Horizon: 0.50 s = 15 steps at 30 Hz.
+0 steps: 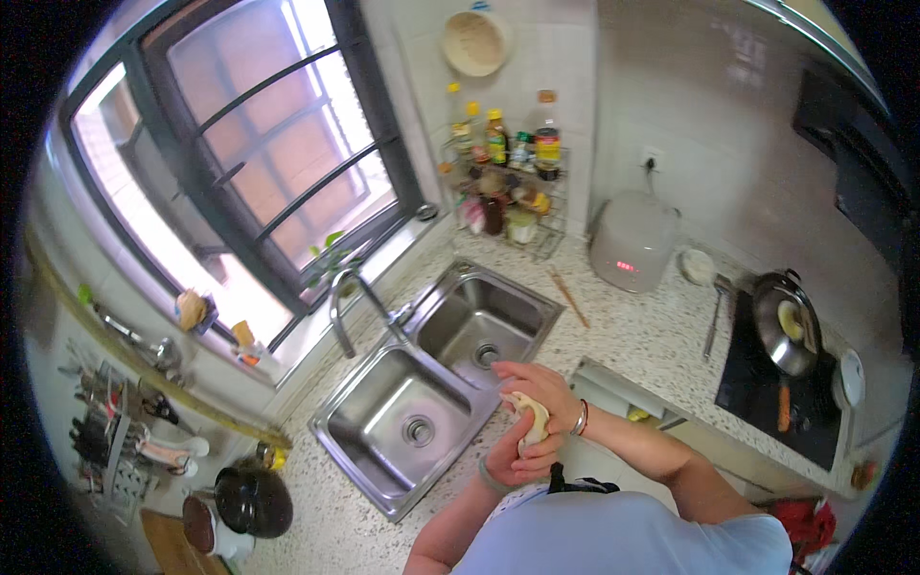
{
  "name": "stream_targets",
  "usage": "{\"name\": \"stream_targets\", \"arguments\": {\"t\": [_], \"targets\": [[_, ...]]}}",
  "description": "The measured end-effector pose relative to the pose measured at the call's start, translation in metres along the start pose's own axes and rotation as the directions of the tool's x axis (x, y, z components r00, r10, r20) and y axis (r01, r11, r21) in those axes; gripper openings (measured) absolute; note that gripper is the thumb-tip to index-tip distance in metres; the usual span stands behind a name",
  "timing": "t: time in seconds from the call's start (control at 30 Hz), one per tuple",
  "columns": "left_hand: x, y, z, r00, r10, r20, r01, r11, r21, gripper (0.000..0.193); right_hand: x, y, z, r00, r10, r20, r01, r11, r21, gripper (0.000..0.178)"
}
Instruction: The person cleans a kitchen countertop and stovetop with a cloth, then washes the cloth at the sink. They lift a wok lid to check a steaming pot inside, use chopsticks to stir the contents, and replace the lid. Finally, they lift the steaming pot from the wok and place it on the counter.
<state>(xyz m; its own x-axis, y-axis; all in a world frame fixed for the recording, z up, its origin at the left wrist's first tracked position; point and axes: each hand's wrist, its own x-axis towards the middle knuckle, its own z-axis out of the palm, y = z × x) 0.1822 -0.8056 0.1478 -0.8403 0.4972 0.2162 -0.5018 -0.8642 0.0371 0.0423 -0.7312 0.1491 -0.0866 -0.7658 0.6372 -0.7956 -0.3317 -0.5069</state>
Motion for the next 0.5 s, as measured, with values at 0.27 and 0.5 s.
{"name": "stream_targets", "arguments": {"t": [0.27, 0.5], "targets": [[-0.115, 0.078, -0.047, 0.427, 0.871, -0.243, 0.385, 0.068, 0.92, 0.031, 0.05, 0.048, 0.12, 0.845, 0.264, 0.466, -0.078, 0.921, -0.381, 0.023], [-0.165, 0.102, -0.041, 0.827, 0.496, -0.264, -0.522, 0.852, -0.035, 0.042, 0.091, 0.031, 0.145, 0.957, 0.047, 0.287, -0.057, 0.998, 0.025, 0.062]]}}
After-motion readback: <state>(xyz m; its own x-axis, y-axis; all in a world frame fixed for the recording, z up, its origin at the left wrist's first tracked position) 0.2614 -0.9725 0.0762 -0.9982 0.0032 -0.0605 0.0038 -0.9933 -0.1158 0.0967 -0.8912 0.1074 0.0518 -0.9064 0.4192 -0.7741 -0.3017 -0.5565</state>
